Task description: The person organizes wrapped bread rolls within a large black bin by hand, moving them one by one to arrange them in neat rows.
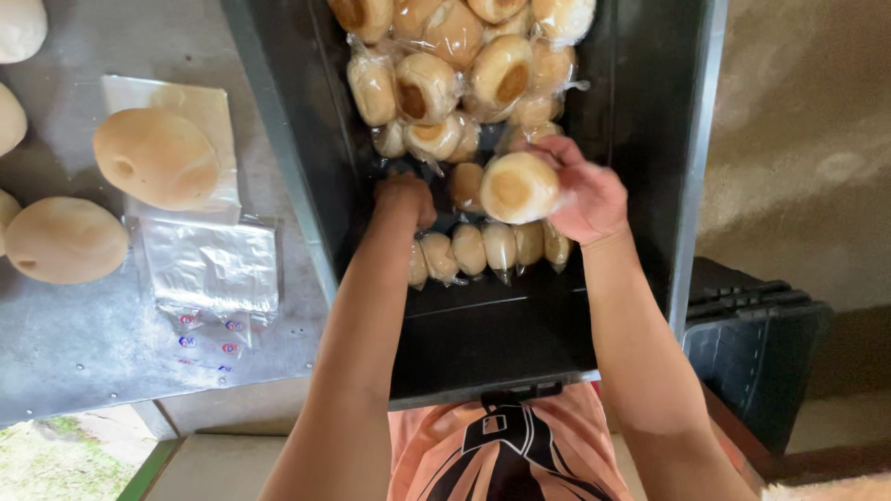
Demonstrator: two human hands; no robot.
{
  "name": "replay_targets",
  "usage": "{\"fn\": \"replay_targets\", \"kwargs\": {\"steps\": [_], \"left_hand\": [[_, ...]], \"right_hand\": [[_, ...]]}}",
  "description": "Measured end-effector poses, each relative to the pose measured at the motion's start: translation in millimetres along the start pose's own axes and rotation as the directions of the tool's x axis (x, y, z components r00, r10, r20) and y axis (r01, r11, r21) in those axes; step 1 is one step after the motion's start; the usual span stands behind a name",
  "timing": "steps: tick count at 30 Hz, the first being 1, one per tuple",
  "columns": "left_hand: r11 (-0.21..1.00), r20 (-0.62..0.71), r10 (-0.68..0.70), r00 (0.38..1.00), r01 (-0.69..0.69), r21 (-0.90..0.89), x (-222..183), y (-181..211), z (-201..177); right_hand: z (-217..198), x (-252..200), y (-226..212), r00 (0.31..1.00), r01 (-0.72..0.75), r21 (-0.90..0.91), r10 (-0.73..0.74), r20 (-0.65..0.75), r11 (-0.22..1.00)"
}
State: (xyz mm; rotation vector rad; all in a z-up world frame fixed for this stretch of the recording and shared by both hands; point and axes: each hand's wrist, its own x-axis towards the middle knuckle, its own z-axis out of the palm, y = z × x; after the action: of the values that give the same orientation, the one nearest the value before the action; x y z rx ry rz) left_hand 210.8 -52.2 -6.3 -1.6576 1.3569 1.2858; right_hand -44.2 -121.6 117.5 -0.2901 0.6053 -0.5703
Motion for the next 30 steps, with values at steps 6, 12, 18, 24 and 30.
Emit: {"fn": "replay_targets", "kwargs": {"steps": [6, 12, 18, 24, 30], "left_hand": [[0.999, -0.001, 0.035, 0.999, -0.035, -0.023, -25, 11, -4], [0.998, 0.021, 0.056, 0.998, -0.057, 0.013, -43, 9, -9], [0.994, 0.045, 0.107, 0.993, -0.108, 0.033, -45, 21, -9], [0.993, -0.153, 0.118, 0.981, -0.113, 0.043, -37, 24, 15], [0.984, -0.176, 0.158, 0.972, -0.139, 0.112, -26, 17, 20]], "right_hand": [[13, 34, 40, 0.89, -0.408, -0.47, 0.227, -0.395, 0.783], [-16, 39, 133, 0.944, -0.097, -0.934, -0.265, -0.196, 0.344], [-19, 44, 154, 0.909, -0.389, -0.902, -0.082, -0.408, 0.187], [0, 46, 122, 0.881, -0.393, -0.86, -0.4, -0.251, -0.326], [-22, 49, 105, 0.875, -0.476, -0.799, -0.288, -0.389, -0.368]]}}
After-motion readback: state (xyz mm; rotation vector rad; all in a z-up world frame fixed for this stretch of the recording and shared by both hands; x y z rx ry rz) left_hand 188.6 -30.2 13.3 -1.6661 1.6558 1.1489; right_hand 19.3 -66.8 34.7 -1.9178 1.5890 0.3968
